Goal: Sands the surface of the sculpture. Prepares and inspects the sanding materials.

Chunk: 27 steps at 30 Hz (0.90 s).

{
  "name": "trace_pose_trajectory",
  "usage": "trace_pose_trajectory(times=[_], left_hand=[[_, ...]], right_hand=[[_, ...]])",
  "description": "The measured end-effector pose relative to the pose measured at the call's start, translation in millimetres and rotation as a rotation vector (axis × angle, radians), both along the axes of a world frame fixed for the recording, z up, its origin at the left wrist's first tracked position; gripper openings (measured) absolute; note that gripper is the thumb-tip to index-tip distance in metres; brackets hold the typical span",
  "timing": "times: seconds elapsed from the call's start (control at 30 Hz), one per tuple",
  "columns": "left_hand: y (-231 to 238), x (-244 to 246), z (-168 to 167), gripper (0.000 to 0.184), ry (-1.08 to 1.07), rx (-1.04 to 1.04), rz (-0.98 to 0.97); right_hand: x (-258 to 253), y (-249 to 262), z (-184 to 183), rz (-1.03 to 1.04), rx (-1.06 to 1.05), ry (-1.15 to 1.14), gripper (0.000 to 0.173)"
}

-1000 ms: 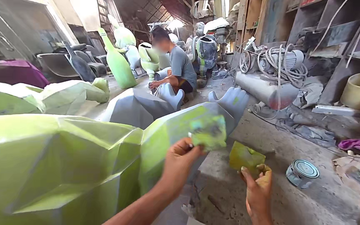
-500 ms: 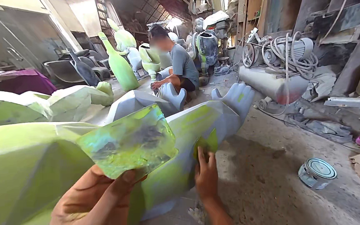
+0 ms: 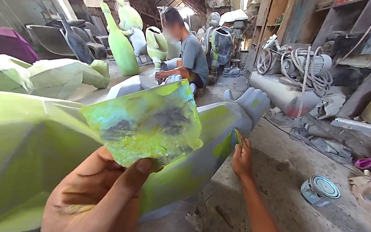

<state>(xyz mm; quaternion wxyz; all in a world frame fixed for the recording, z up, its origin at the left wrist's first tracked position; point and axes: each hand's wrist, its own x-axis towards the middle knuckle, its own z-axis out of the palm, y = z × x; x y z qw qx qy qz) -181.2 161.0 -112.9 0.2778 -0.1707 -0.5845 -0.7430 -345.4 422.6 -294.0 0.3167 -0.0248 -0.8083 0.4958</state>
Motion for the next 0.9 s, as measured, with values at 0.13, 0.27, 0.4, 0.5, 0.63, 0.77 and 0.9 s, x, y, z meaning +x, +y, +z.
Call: trace_pose_trajectory(times=[0.13, 0.27, 0.4, 0.5, 0.63, 0.77, 0.9], left_hand=[[-6, 4, -1, 0.024, -0.034, 0.03, -0.017], [-5, 1, -3, 0.024, -0.048, 0.038, -0.024], [-1, -7, -4, 0.02, -0.021, 0.011, -0.057], [-1, -10, -3, 0.019, 0.0, -0.009, -0.09], [0, -8, -4, 0.018, 0.014, -0.008, -0.124], [10, -12, -8, 0.022, 0.059, -0.05, -0.159], [14, -19, -15, 0.023, 0.076, -0.056, -0.171]], right_hand=[[30, -54, -8, -0.024, 0.062, -0.011, 0.049], [81, -120, -12, 0.035, 0.12, 0.018, 0.05], [99, -123, -10, 0.253, 0.11, 0.002, 0.056], [66, -58, -1, 0.381, 0.12, 0.138, 0.046], [-11, 56, -2, 0.191, 0.671, 0.481, 0.041], [-58, 96, -10, 0.234, 0.896, 0.583, 0.049], [-77, 83, -39, 0.118, 0.847, 0.553, 0.046]])
